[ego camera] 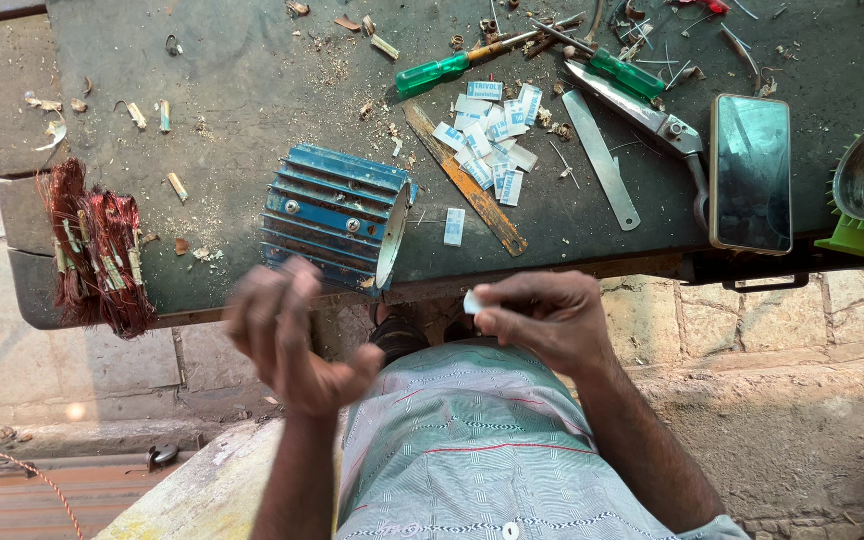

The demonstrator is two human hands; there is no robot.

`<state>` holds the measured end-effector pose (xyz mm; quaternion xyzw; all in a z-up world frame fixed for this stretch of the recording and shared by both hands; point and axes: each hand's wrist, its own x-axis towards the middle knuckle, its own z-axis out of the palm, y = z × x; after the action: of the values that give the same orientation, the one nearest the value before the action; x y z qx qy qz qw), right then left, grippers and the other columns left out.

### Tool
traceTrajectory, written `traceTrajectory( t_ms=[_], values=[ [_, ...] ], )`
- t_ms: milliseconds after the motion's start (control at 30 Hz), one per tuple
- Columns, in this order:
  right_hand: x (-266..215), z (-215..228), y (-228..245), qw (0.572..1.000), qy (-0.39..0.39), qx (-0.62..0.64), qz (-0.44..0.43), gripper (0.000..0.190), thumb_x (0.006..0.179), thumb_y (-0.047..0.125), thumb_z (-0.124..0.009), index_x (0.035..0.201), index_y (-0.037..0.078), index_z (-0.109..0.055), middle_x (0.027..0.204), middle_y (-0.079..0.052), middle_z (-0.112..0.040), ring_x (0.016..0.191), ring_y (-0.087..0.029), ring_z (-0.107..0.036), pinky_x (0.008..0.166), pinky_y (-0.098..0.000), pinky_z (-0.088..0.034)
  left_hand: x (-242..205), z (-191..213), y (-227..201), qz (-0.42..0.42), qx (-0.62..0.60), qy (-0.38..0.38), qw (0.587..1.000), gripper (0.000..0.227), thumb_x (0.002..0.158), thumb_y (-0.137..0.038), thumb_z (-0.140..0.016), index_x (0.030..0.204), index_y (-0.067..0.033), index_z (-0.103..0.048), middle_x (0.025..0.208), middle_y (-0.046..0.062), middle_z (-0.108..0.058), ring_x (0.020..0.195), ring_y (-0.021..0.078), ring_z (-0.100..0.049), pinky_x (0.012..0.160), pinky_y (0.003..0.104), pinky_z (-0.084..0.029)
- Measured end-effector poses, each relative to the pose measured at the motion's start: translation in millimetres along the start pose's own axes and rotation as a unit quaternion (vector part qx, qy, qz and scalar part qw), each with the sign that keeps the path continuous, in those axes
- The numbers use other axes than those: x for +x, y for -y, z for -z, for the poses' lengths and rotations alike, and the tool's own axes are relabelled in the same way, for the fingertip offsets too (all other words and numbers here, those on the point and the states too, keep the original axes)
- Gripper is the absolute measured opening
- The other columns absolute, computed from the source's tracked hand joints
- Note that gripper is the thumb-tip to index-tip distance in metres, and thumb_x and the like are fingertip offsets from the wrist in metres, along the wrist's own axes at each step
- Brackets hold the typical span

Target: The person repeatedly folds small rectangular paper-like pieces and inserts them into slots on a blue cylindrical motor housing. The person handles the pieces one at a time, folding and placing them into the housing repeatedly.

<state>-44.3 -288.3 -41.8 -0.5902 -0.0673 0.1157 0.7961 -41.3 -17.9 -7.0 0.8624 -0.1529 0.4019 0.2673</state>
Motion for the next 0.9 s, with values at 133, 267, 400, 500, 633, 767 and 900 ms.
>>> traceTrajectory(
  t_ms=[133,267,400,500,633,767,900],
  values=[
    [24,-1,-1,0.995,-0.006,-0.083,0.062,0.018,0.093,0.014,-0.083,0.109,0.007,-0.078,0.101,-0.012,-0.08,0.086,-0.013,-0.078,0.071,-0.0243,-0.068,25,-19,34,-0.044,0.061,0.078,0.994,0.065,0.111,-0.054,-0.031,0.135,-0.0051,-0.065,0.139,0.021,-0.063,0.14,0.0375,-0.045,0.121,0.059,-0.026],
    [49,-11,3,0.97,-0.017,-0.23,0.073,0.02,0.09,0.015,-0.084,0.108,0.009,-0.078,0.1,-0.01,-0.08,0.083,-0.011,-0.078,0.069,-0.0233,-0.067,44,-38,39,-0.02,0.084,0.152,0.985,0.067,0.112,-0.051,-0.026,0.129,-0.0063,-0.073,0.135,0.012,-0.072,0.138,0.0353,-0.055,0.113,0.056,-0.035],
    [71,-23,3,0.929,-0.041,-0.35,0.114,0.021,0.089,0.017,-0.085,0.108,0.01,-0.079,0.097,-0.008,-0.08,0.079,-0.012,-0.076,0.064,-0.025,-0.065,67,-46,44,-0.008,0.033,0.179,0.983,0.071,0.118,-0.05,-0.022,0.125,-0.0018,-0.074,0.126,0.016,-0.075,0.128,0.0386,-0.065,0.102,0.049,-0.054],
    [91,-33,-7,0.905,-0.042,-0.398,0.142,0.02,0.09,0.018,-0.084,0.107,0.009,-0.079,0.097,-0.009,-0.079,0.072,-0.013,-0.074,0.059,-0.0261,-0.062,85,-54,52,-0.01,0.035,0.213,0.976,0.075,0.118,-0.052,-0.019,0.122,-0.0026,-0.075,0.121,0.016,-0.076,0.121,0.0369,-0.069,0.094,0.046,-0.058],
    [119,-43,-23,0.9,-0.051,-0.399,0.168,0.023,0.091,0.018,-0.083,0.11,0.006,-0.079,0.096,-0.01,-0.078,0.069,-0.015,-0.073,0.058,-0.0279,-0.06,110,-63,54,-0.016,0.037,0.267,0.963,0.08,0.119,-0.054,-0.015,0.121,-0.002,-0.075,0.12,0.016,-0.076,0.121,0.0373,-0.069,0.095,0.045,-0.058],
    [136,-49,-38,0.896,-0.081,-0.391,0.196,0.019,0.09,0.016,-0.083,0.106,0.005,-0.078,0.094,-0.008,-0.076,0.075,-0.015,-0.074,0.061,-0.028,-0.062,125,-69,50,-0.011,0.044,0.287,0.957,0.083,0.117,-0.058,-0.013,0.118,-0.0045,-0.076,0.119,0.013,-0.077,0.12,0.0359,-0.069,0.096,0.046,-0.058],
    [142,-53,-45,0.899,-0.102,-0.378,0.198,0.016,0.091,0.015,-0.082,0.102,0.005,-0.077,0.093,-0.007,-0.076,0.076,-0.015,-0.075,0.062,-0.0281,-0.063,132,-73,47,-0.001,0.047,0.298,0.953,0.083,0.117,-0.058,-0.012,0.117,-0.0063,-0.077,0.12,0.012,-0.076,0.121,0.035,-0.068,0.093,0.046,-0.057]
  ],
)
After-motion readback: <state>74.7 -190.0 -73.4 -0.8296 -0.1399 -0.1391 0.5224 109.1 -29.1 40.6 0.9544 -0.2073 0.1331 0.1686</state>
